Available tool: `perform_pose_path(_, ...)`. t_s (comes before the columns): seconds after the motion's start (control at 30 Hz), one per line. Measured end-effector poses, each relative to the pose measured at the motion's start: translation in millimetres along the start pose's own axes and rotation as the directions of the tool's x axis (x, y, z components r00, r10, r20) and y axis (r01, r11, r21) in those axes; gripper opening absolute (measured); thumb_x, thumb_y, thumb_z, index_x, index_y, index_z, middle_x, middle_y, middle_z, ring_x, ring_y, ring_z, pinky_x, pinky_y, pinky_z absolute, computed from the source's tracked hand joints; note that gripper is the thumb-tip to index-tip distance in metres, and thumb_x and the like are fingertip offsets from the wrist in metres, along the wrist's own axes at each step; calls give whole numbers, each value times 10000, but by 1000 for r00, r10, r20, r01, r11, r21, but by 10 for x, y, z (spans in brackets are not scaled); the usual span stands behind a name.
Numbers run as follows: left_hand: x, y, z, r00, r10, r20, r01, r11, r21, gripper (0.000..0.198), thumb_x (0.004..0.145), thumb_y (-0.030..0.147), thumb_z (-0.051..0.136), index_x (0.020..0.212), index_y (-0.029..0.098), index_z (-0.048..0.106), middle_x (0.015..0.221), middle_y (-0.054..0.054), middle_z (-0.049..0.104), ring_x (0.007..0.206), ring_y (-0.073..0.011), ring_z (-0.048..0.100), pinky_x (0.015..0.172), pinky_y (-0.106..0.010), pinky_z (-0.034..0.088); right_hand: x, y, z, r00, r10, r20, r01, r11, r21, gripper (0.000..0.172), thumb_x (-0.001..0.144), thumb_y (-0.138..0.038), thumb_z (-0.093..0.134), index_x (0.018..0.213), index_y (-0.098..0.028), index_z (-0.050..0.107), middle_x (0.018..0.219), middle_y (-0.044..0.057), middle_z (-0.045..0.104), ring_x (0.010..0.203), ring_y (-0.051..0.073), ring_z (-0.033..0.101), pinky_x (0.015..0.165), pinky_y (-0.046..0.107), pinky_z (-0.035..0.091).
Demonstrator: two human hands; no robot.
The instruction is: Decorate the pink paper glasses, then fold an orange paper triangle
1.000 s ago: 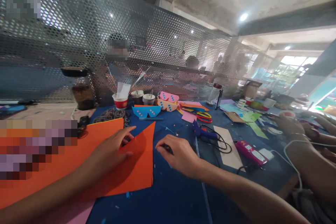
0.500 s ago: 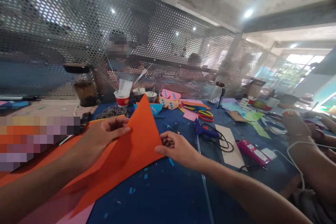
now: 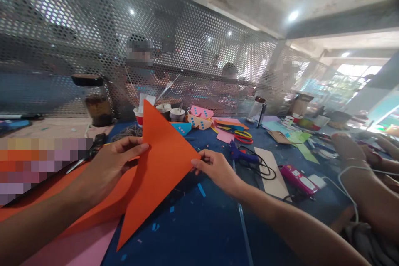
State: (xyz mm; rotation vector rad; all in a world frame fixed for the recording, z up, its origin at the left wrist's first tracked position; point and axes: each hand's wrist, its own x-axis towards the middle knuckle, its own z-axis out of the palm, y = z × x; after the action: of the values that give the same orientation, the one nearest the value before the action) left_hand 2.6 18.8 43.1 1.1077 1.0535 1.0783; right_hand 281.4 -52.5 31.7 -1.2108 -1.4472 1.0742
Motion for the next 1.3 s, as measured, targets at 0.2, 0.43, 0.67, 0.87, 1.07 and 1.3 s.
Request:
perform_pose_path(0.2, 64, -140, -50, 985, -10, 172, 11, 1000, -7, 287, 811, 441, 947, 968, 269, 779, 1014, 13, 802, 956, -177, 705, 863, -256, 574, 14, -46, -67, 989, -59, -136, 56, 998, -22, 327, 936, -525, 727, 875, -206, 690, 766, -10, 685, 690, 156, 659, 703, 297, 484)
perform_pose_path(0.43, 126, -251, -78, 986, -54, 156, 47, 998, 51, 399, 717, 499, 997, 861, 253, 718, 946, -6, 730, 930, -197, 667, 827, -287, 590, 37, -66, -110, 979, -71, -192, 69, 997, -14, 364, 936, -555, 724, 847, -206, 666, 742, -18, 662, 680, 151, 635, 691, 292, 463)
perform_pose_path(0.67, 85, -242, -35, 984, -49, 173, 28, 992, 119, 413, 700, 538, 981, 798, 236, 718, 894, -7, 714, 888, -196, 661, 812, -294, 593, 46, -54, -123, 977, -81, -198, 81, 997, -9, 378, 940, -551, 722, 797, -212, 636, 714, -33, 616, 676, 153, 615, 687, 294, 453)
perform_pose_path(0.87, 69, -255, -14, 978, -40, 205, 15, 992, 121, 401, 704, 558, 975, 768, 238, 742, 847, -7, 706, 824, -185, 651, 833, -318, 615, 64, -47, -164, 976, -98, -193, 89, 995, -54, 389, 961, -558, 699, 799, -209, 646, 698, -22, 637, 673, 164, 613, 691, 308, 441)
perform_pose_path(1.07, 79, -245, -21, 981, -40, 192, 14, 991, 133, 423, 785, 606, 913, 727, 235, 720, 785, -4, 699, 763, -178, 663, 779, -310, 623, 51, -81, -199, 984, -88, -154, 78, 995, -68, 413, 950, -585, 719, 791, -214, 629, 713, -31, 608, 673, 162, 605, 695, 310, 447)
perform_pose_path(1.3, 43, -189, 12, 981, -29, 192, -9, 981, 193, 473, 701, 647, 941, 695, 230, 720, 758, -18, 743, 748, -199, 708, 793, -341, 630, 65, -64, -215, 984, -62, -167, 58, 998, -32, 460, 929, -645, 732, 804, -210, 645, 726, -20, 611, 696, 171, 577, 679, 309, 450)
